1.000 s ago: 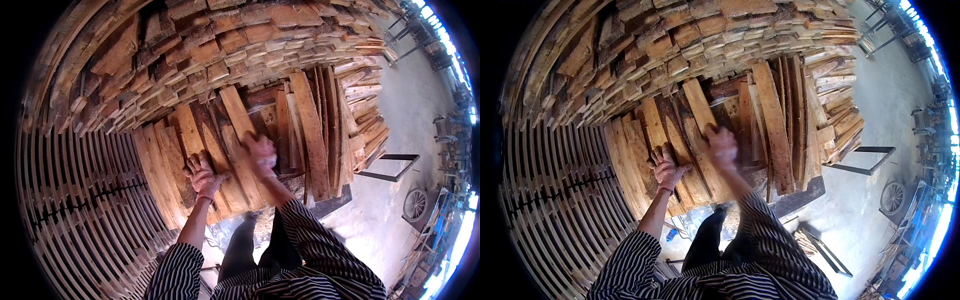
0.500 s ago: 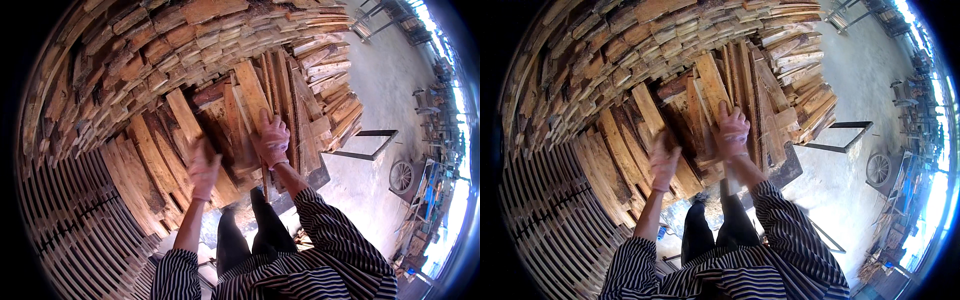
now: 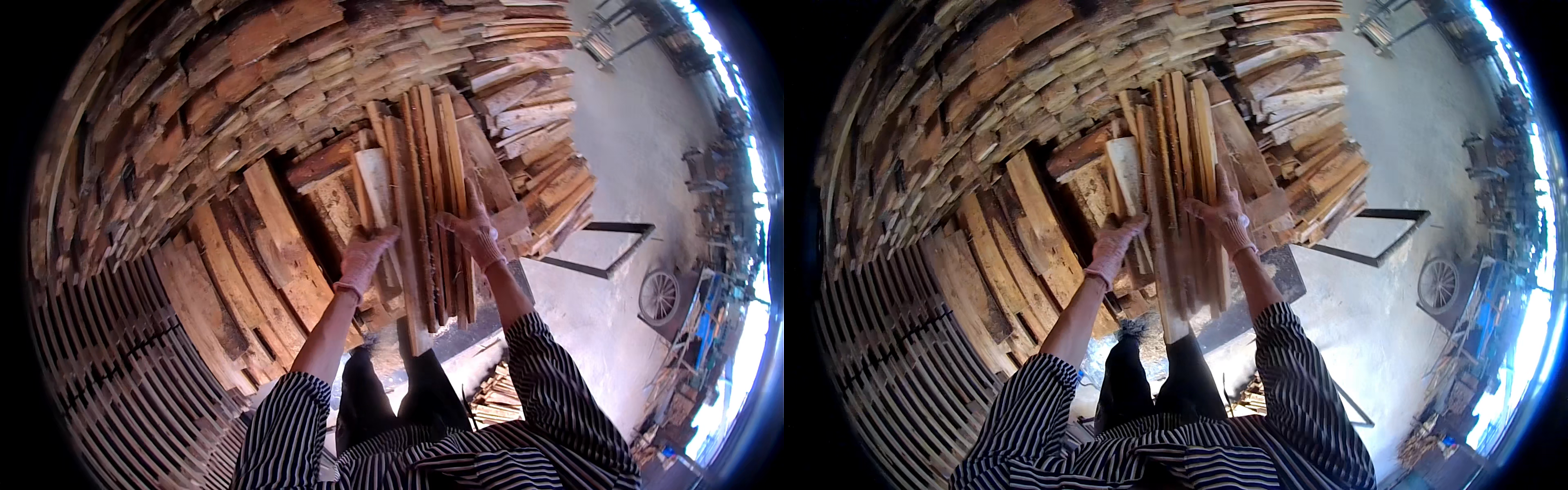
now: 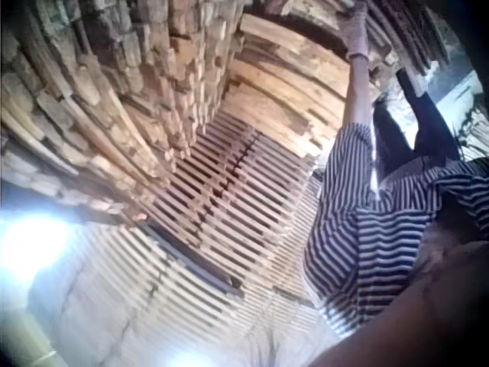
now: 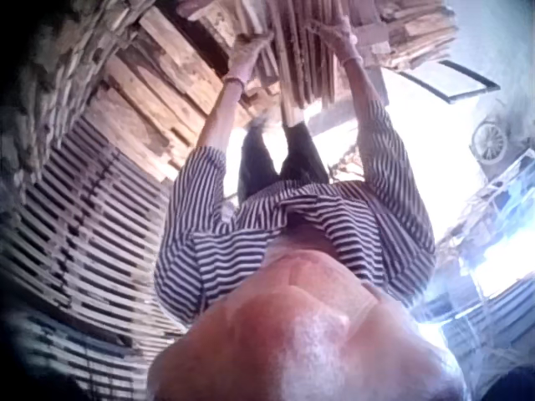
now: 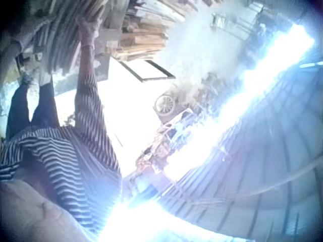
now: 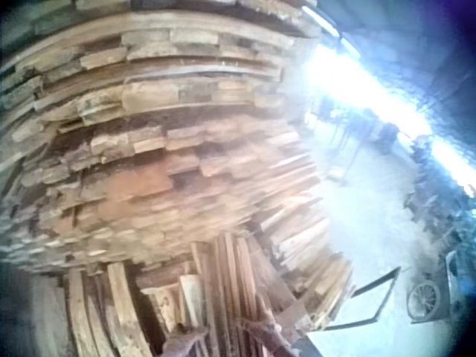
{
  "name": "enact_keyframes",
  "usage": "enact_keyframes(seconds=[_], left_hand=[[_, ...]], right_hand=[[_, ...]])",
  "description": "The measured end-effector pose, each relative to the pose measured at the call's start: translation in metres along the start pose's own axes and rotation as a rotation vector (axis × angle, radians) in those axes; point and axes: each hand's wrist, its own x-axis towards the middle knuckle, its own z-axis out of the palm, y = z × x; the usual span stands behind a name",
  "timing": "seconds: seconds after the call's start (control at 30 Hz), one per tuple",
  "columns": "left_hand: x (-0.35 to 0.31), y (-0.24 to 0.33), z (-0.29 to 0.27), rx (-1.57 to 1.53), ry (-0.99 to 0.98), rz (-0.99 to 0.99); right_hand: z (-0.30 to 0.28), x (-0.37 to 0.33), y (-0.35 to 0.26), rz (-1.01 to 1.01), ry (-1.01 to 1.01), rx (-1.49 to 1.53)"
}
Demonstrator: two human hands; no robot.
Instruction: The person repeatedly picks up wooden planks from a large pile and stacks them onto a metal rack. The task involves lifting, aligning, and placing the planks one by one to build a neat stack. The person wears gloves and works in a warehouse environment filled with lumber.
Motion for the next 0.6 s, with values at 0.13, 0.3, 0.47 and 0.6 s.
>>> enact_keyframes(seconds=[0.13,0.3,0.47,0.6], left_hand=[[-0.018,0.016,0.035,0.319,-0.02,-0.175],[-0.029,0.025,0.051,0.511,-0.064,-0.17],[-0.05,0.047,0.036,0.69,0.047,-0.074],[-0.049,0.053,-0.025,1.012,0.769,0.659]], right_hand=[[-0.018,0.014,0.012,0.151,-0.049,0.133],[-0.052,0.038,0.002,0.21,-0.143,0.112],[-0.037,0.025,0.009,0.11,-0.119,0.024],[-0.054,0.017,0.008,0.187,-0.054,0.046]])
